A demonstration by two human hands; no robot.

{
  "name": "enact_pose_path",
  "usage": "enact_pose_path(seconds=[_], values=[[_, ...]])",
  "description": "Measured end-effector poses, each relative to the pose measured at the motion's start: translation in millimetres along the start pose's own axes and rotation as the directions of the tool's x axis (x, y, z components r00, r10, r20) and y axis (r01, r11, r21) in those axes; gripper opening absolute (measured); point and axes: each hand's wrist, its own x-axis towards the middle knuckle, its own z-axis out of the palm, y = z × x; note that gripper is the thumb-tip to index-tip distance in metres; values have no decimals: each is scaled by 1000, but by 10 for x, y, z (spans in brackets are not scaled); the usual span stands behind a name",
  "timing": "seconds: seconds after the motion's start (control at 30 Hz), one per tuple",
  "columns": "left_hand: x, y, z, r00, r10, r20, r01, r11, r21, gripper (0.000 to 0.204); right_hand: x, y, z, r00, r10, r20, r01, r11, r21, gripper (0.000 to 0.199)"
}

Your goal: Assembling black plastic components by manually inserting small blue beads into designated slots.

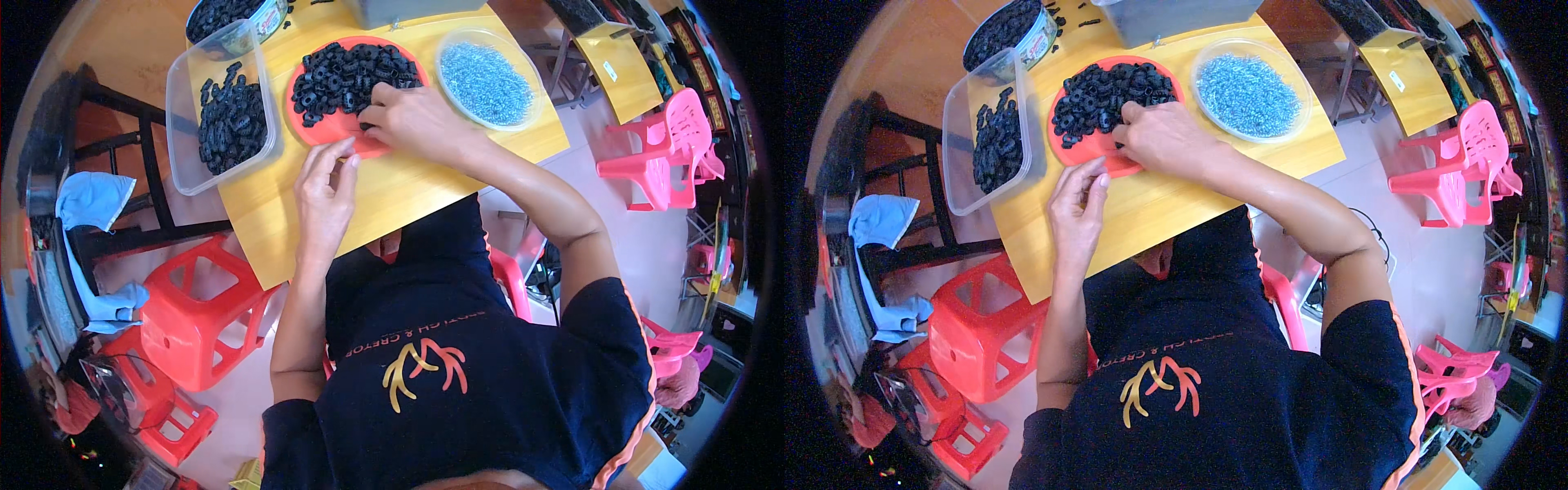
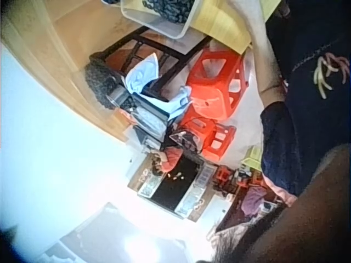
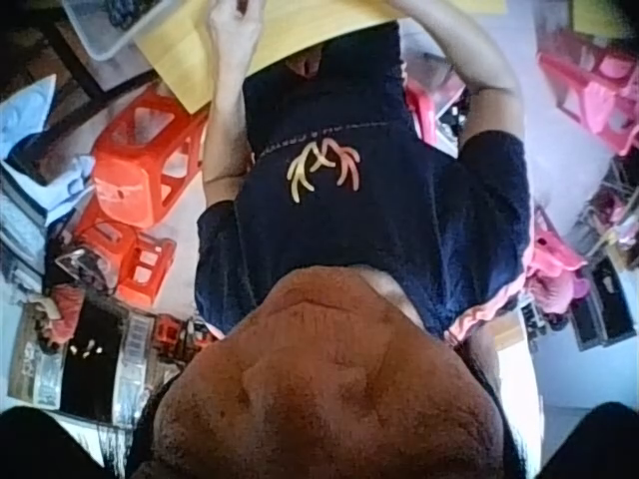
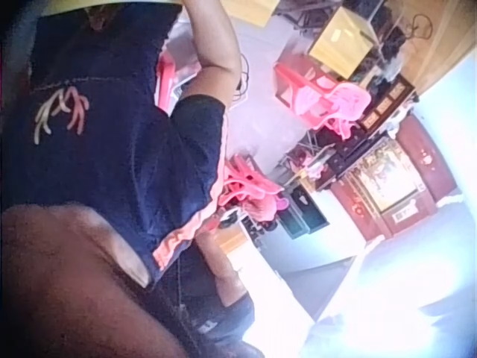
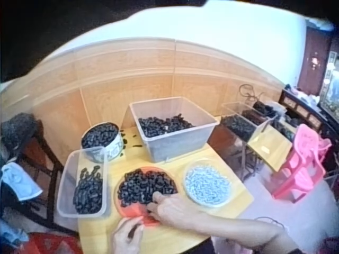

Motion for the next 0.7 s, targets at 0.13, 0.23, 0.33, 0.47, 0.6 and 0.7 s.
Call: enact_pose_path(seconds=[0.13,0.23,0.33,0.47,0.6,0.7], values=[[-6,-61,11,999,-41,-24,39,997,-72,21,110,-63,65,1000,10,14,-9,997,-73,15],[-9,-110,-19,995,-104,-11,102,987,-125,21,162,-117,83,999,-4,37,10,986,-167,14],[2,-198,-57,993,-117,-21,113,983,-145,20,187,-127,101,999,-8,38,14,986,-167,14],[30,-113,-71,983,-184,-27,172,954,-247,20,117,-52,41,990,141,-5,-132,935,330,16],[53,111,-57,983,-174,-63,140,921,-362,21,-12,-103,-102,934,264,239,-336,429,838,18],[39,206,-36,994,-76,-72,44,928,-370,22,-145,-152,-175,936,248,248,-304,218,928,17]])
